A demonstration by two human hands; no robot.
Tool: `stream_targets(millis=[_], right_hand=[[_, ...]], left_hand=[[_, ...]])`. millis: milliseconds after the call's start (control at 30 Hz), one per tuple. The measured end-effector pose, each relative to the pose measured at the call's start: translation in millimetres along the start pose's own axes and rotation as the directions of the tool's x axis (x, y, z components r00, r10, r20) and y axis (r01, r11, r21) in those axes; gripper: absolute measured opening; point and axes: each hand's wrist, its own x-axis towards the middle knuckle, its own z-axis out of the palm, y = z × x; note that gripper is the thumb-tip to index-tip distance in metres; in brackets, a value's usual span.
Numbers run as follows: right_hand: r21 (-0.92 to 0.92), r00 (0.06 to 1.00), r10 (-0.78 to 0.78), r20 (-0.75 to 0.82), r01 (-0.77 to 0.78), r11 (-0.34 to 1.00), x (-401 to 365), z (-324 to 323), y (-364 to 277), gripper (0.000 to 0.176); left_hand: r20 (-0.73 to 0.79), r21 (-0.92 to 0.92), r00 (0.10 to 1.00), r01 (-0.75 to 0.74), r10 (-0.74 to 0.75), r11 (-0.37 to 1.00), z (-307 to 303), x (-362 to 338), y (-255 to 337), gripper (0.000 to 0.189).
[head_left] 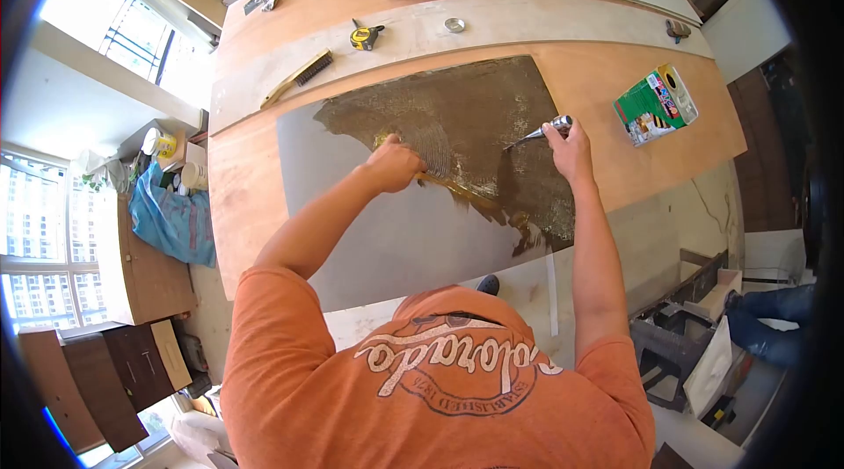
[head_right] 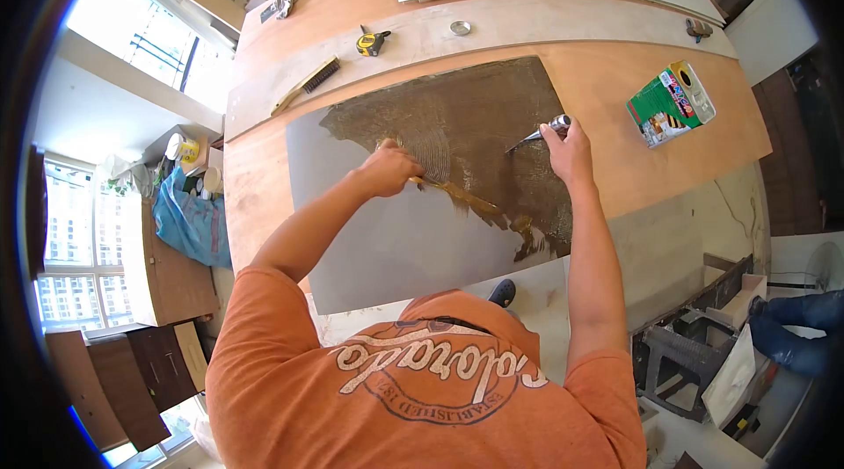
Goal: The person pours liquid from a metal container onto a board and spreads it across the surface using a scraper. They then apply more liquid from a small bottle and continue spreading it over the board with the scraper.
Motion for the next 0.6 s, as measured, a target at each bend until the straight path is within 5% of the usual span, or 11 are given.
stream_targets(millis=[167,267,400,467,600], right_hand=[[0.029,1.0,-0.004,-0.019,0.005,1.0,0.9,4.1,9.6,0.035],[0.032,0.999,0.024,-0.022,-0.023,0.999,3.6,6.3,16.4,0.036],[-0.076,0.999,-0.032,-0.033,0.03,0.997,5.4,7.9,17.4,0.037],[-0.054,0.998,-0.069,-0.009,0.068,0.996,2.1,6.0,5.6,0.037],[-0.011,0.979,-0.202,0.023,0.202,0.979,4.2,9.8,-6.3,0.035]], left_hand=[[-0.132,-0.084,0.882,0.446,-0.453,0.891,-31.3,-12.1,-47.0,0.033],[-0.069,-0.111,0.791,0.599,-0.608,0.793,-3.9,1.8,-70.9,0.021],[-0.242,-0.075,0.889,0.383,-0.389,0.921,18.0,14.6,-9.9,0.018],[-0.143,-0.013,0.928,0.345,-0.343,0.939,20.2,23.6,39.0,0.017],[-0.194,-0.039,0.971,0.138,-0.143,0.99,25.1,9.1,120.9,0.016]])
